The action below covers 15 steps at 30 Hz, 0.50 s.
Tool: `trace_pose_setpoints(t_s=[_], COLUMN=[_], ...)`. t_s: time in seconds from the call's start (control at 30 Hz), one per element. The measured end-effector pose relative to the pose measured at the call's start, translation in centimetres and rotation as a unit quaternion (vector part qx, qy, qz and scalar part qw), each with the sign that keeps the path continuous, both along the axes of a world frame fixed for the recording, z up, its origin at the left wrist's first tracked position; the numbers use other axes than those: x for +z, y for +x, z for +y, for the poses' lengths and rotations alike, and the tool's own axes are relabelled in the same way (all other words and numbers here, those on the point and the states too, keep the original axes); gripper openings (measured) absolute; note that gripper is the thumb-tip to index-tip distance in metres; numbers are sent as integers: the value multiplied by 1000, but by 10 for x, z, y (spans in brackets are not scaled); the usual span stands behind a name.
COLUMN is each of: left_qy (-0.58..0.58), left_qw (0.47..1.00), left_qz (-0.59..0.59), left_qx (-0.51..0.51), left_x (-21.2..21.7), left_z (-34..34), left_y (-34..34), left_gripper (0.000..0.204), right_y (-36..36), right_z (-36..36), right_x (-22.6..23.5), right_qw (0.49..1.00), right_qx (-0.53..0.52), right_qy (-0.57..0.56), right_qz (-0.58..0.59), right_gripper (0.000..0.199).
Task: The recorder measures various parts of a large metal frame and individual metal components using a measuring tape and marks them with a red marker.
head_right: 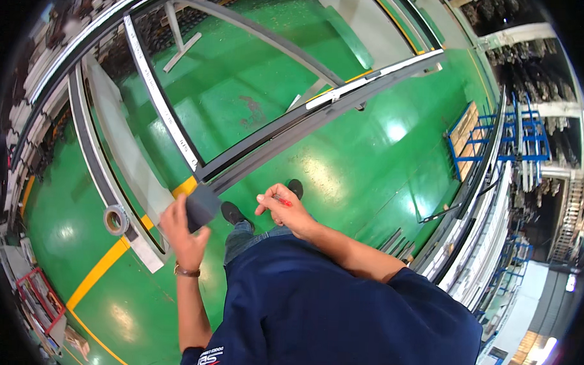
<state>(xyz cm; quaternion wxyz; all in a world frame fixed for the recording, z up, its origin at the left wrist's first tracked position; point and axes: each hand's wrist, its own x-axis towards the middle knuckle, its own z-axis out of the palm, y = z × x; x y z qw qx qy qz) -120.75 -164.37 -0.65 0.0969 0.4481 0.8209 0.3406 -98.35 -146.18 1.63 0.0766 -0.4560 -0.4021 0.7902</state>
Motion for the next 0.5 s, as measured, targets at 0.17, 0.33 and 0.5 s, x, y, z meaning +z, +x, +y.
trace_pose_setpoints(t_s=[0.17, 0.33, 0.5], left_qy=[-31, -69, -108], left_qw=[981, 940, 909], left_qz=[23, 70, 83], left_qx=[-190, -327, -394], left_x=[26, 28, 16], left_z=[125, 236, 320], left_y=[77, 169, 237], left_gripper=[84, 85, 87], right_y=[77, 177, 242], right_z=[61, 126, 188], right_x=[3, -25, -36], right_qw=[998, 993, 991], right_qx=[-56, -68, -78], right_qy=[38, 98, 101], right_qz=[14, -11, -41], right_gripper=[27, 30, 35])
